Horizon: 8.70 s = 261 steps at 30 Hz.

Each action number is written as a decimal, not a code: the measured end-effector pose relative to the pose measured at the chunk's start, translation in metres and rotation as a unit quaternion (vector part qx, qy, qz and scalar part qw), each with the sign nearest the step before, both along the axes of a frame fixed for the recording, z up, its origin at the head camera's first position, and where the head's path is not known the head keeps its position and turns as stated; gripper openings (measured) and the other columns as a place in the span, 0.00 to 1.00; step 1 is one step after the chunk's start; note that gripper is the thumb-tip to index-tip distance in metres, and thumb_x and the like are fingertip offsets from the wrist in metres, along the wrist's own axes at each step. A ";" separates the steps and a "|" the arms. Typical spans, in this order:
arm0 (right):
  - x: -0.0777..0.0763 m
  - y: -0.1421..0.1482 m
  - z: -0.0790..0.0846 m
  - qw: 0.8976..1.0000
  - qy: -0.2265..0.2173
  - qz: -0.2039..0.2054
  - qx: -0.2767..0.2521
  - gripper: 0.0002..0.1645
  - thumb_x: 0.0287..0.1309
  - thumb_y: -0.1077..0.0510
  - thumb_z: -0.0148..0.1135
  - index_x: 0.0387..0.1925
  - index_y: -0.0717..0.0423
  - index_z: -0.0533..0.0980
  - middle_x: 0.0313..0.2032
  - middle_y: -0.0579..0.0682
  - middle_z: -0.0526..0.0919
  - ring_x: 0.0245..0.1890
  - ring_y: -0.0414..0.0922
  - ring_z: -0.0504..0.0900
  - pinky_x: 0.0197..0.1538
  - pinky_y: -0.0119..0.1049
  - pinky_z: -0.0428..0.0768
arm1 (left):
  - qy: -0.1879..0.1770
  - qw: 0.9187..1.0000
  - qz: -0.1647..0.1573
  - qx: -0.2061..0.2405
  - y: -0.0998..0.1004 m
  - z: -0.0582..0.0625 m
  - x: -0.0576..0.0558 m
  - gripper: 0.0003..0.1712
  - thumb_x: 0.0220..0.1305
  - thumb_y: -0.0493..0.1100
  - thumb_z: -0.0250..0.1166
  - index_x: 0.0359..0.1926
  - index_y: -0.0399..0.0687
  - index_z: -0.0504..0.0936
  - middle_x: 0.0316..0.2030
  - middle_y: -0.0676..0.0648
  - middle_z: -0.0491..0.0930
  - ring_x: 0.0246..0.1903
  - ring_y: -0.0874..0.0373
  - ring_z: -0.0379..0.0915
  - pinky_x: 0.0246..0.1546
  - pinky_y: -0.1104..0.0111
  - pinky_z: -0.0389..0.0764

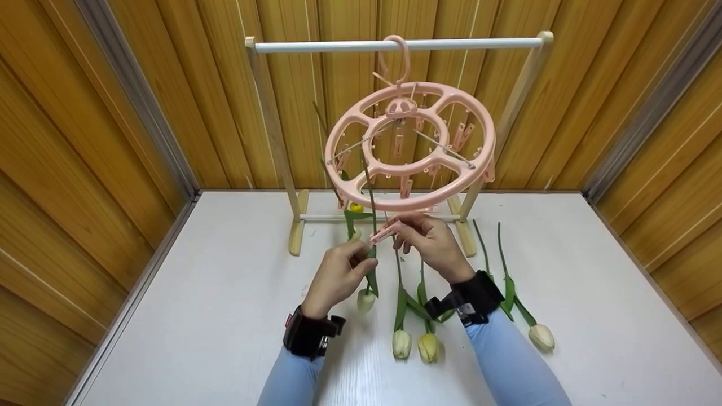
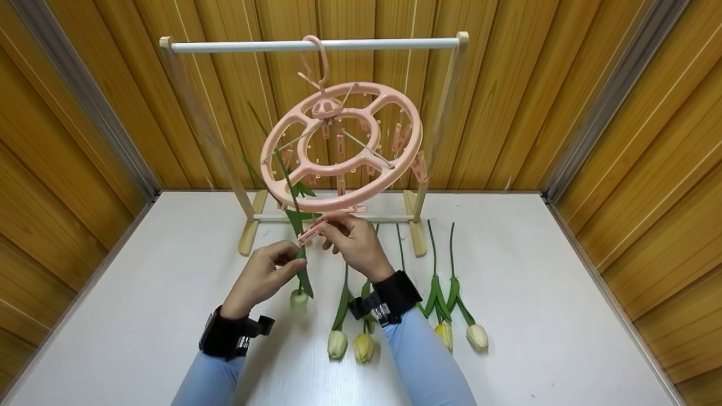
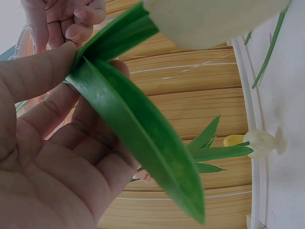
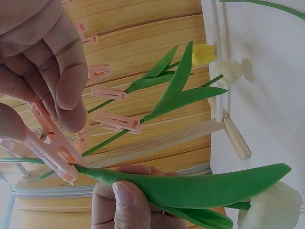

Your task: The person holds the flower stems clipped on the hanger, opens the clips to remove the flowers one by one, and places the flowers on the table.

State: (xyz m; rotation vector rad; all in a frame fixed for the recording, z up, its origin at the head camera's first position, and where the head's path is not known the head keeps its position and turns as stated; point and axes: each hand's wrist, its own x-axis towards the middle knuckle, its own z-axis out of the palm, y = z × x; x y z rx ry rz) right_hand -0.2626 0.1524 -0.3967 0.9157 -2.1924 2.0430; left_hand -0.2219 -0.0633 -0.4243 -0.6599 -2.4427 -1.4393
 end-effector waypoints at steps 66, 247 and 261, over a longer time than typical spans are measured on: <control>-0.002 0.010 0.001 1.000 0.019 -0.008 -0.007 0.12 0.71 0.67 0.61 0.50 0.71 0.83 0.42 0.61 0.89 0.31 0.43 0.86 0.36 0.34 0.85 | 0.006 1.000 0.002 0.003 -0.004 -0.001 -0.002 0.05 0.65 0.34 0.71 0.31 0.41 0.83 0.25 0.51 0.77 0.26 0.64 0.69 0.30 0.71 0.73; 0.039 0.038 -0.076 0.960 0.109 -0.135 0.222 0.08 0.71 0.61 0.63 0.48 0.56 0.83 0.43 0.50 0.83 0.40 0.47 0.83 0.41 0.36 0.80 | -0.127 0.985 0.046 -0.109 0.005 -0.064 -0.003 0.02 0.56 0.30 0.68 0.31 0.34 0.87 0.23 0.47 0.81 0.22 0.61 0.69 0.28 0.68 0.74; 0.039 0.038 -0.080 0.956 0.109 -0.112 0.248 0.09 0.71 0.60 0.63 0.48 0.57 0.83 0.45 0.53 0.84 0.39 0.47 0.84 0.40 0.36 0.81 | -0.137 0.983 0.046 -0.116 0.014 -0.072 -0.004 0.04 0.55 0.28 0.65 0.31 0.33 0.86 0.24 0.46 0.80 0.24 0.58 0.69 0.29 0.65 0.75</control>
